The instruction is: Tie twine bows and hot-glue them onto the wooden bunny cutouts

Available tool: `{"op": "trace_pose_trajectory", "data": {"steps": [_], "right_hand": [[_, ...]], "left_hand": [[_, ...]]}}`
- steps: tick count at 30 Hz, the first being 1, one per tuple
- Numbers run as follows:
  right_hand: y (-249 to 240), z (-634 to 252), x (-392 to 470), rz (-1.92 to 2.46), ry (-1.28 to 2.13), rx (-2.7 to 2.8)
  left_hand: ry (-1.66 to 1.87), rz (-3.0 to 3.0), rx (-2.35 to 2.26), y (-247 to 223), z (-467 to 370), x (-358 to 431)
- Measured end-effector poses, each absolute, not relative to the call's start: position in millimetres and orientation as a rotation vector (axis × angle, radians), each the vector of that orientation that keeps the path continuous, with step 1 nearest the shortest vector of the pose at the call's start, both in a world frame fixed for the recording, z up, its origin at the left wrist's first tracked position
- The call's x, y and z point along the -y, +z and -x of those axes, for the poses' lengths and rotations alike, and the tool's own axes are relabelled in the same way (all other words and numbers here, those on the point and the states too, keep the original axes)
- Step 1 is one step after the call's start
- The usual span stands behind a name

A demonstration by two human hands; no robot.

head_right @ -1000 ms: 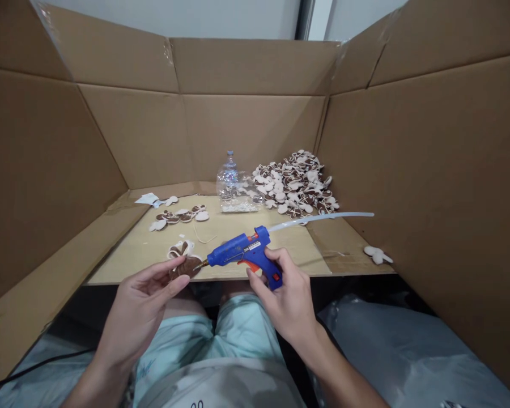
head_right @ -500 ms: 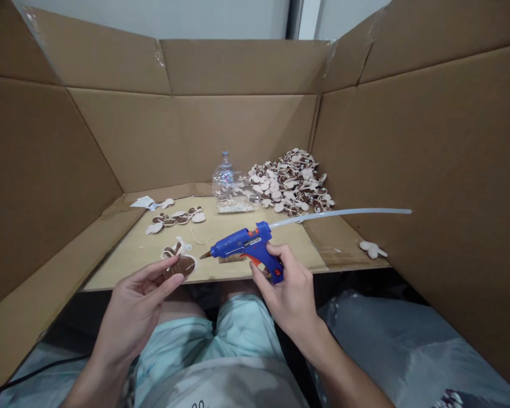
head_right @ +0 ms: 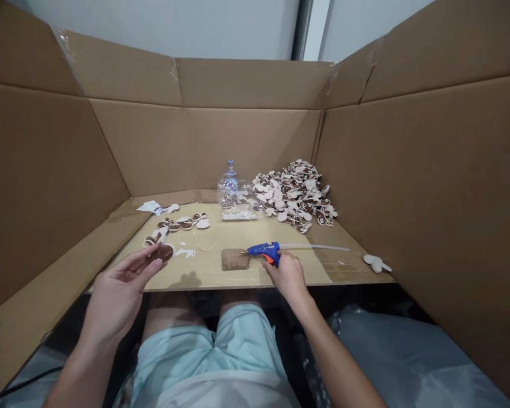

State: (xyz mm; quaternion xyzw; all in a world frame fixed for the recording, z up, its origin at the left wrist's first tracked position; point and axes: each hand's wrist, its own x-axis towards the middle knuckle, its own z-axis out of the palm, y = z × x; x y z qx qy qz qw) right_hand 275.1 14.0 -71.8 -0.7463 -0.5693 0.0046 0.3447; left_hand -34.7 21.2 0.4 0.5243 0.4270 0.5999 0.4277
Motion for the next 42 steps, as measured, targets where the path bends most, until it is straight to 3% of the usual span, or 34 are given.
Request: {"op": "trace_pose_trajectory", "data": {"steps": [7,16,24,42], "right_hand": [[-71.8,-263.7,-11.0,1.823,-0.134,1.551],[-55.4,-126.7,-70.1,1.579,0.186,2.106],[-53.1,-102.2,-99.8,1.695,0.222,2.257],[-62.1,-106.5,-76.1,1.346,0.456,1.670]], "left_hand": [[1.640,-1.285,-1.074,3.9,50.6,-29.8],[1.580,-1.336,-1.051,5.5,55.6,-26.7],[1.587,-1.299,-1.059,9.6,57.0,-25.1],[1.520,-1.334,-1.025,8.5,55.0,-20.5]]}}
